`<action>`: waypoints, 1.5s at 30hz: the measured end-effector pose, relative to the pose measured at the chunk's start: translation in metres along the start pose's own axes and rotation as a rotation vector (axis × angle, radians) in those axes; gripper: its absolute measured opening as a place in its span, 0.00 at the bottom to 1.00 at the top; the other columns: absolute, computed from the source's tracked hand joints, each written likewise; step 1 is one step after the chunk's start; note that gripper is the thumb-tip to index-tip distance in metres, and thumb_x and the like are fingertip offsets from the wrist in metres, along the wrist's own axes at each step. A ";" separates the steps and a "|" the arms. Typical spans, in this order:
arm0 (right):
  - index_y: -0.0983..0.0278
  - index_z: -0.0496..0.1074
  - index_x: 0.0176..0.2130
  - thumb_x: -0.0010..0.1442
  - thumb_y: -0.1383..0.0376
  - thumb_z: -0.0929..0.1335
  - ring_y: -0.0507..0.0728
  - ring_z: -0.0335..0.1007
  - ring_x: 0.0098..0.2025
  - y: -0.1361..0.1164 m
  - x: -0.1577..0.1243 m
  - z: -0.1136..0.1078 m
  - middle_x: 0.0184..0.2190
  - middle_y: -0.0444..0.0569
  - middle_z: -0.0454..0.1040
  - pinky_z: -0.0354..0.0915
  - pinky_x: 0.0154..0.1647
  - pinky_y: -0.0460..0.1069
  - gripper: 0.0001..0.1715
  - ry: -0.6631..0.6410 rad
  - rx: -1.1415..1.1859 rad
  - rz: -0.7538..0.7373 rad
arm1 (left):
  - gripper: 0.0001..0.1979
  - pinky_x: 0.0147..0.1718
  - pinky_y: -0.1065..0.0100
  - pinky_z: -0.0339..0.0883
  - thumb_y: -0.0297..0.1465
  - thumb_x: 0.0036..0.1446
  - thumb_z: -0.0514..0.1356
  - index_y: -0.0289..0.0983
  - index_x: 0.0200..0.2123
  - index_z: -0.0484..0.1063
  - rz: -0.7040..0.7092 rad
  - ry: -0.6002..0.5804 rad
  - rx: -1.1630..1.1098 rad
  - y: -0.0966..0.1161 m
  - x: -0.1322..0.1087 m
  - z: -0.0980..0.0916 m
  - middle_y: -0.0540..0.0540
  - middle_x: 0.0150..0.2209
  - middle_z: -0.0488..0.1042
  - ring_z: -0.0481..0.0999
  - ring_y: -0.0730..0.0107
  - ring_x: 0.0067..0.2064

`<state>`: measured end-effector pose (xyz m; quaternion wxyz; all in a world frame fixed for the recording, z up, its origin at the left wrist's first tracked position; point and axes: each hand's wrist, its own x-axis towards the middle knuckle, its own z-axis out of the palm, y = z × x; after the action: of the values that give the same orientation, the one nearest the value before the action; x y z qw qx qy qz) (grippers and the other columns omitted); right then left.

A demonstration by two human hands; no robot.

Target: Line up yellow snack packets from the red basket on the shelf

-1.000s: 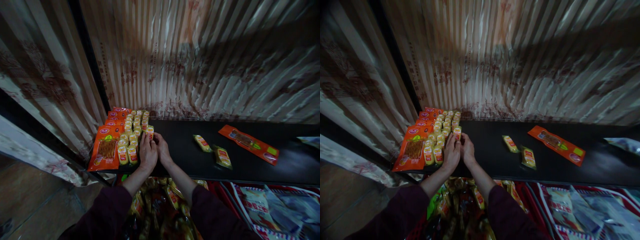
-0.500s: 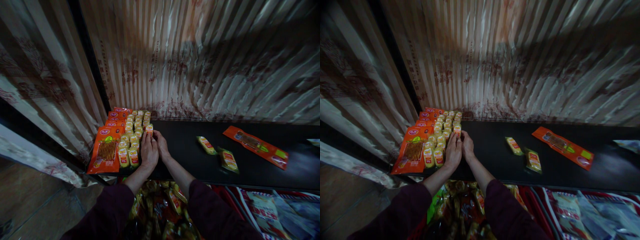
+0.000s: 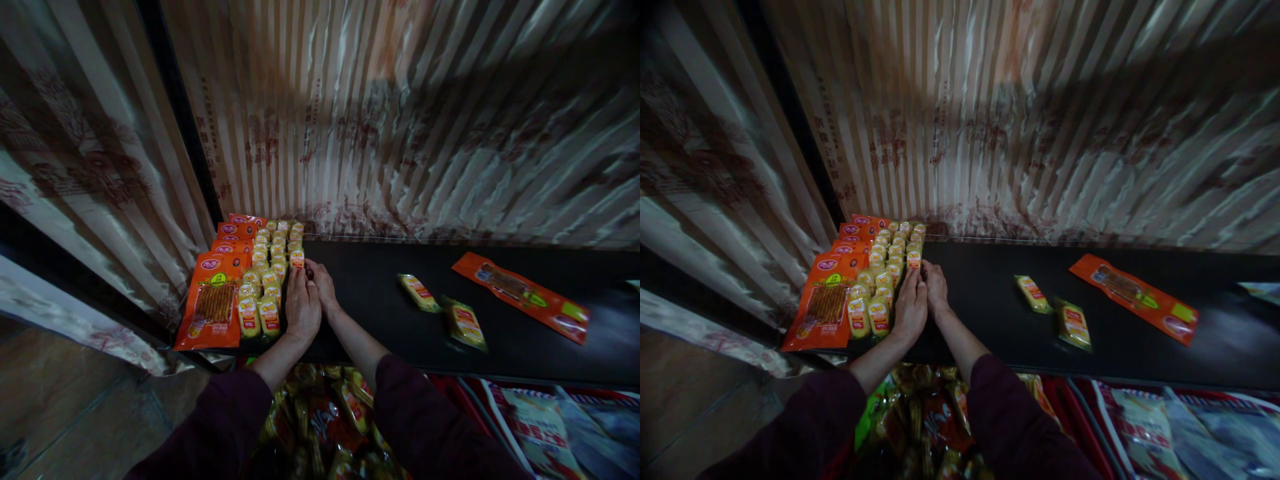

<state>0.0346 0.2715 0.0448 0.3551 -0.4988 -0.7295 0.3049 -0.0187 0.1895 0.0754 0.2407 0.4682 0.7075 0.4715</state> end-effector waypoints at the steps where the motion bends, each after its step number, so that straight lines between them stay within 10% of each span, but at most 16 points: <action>1: 0.58 0.70 0.50 0.52 0.70 0.63 0.53 0.67 0.38 0.001 0.001 0.000 0.35 0.44 0.71 0.64 0.43 0.48 0.25 -0.003 0.007 -0.006 | 0.27 0.65 0.63 0.42 0.31 0.60 0.44 0.27 0.60 0.59 -0.004 -0.004 0.004 0.000 0.000 0.000 0.38 0.64 0.55 0.51 0.66 0.66; 37: 0.62 0.67 0.52 0.52 0.67 0.64 0.58 0.69 0.45 0.008 -0.003 -0.012 0.47 0.53 0.70 0.67 0.48 0.56 0.27 0.065 0.021 -0.102 | 0.24 0.64 0.61 0.47 0.33 0.60 0.45 0.33 0.59 0.61 0.023 0.012 -0.095 0.010 -0.024 0.005 0.41 0.64 0.57 0.53 0.66 0.65; 45: 0.65 0.70 0.47 0.56 0.69 0.60 0.57 0.70 0.46 -0.039 -0.094 -0.054 0.45 0.54 0.72 0.67 0.50 0.54 0.20 0.087 0.159 -0.122 | 0.24 0.63 0.62 0.51 0.33 0.61 0.44 0.31 0.58 0.62 0.083 -0.023 -0.200 0.031 -0.089 -0.020 0.39 0.62 0.60 0.58 0.66 0.63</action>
<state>0.0820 0.1754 0.0864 0.4429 -0.4365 -0.7157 0.3179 0.0190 0.1049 0.1030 0.2749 0.4760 0.6341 0.5438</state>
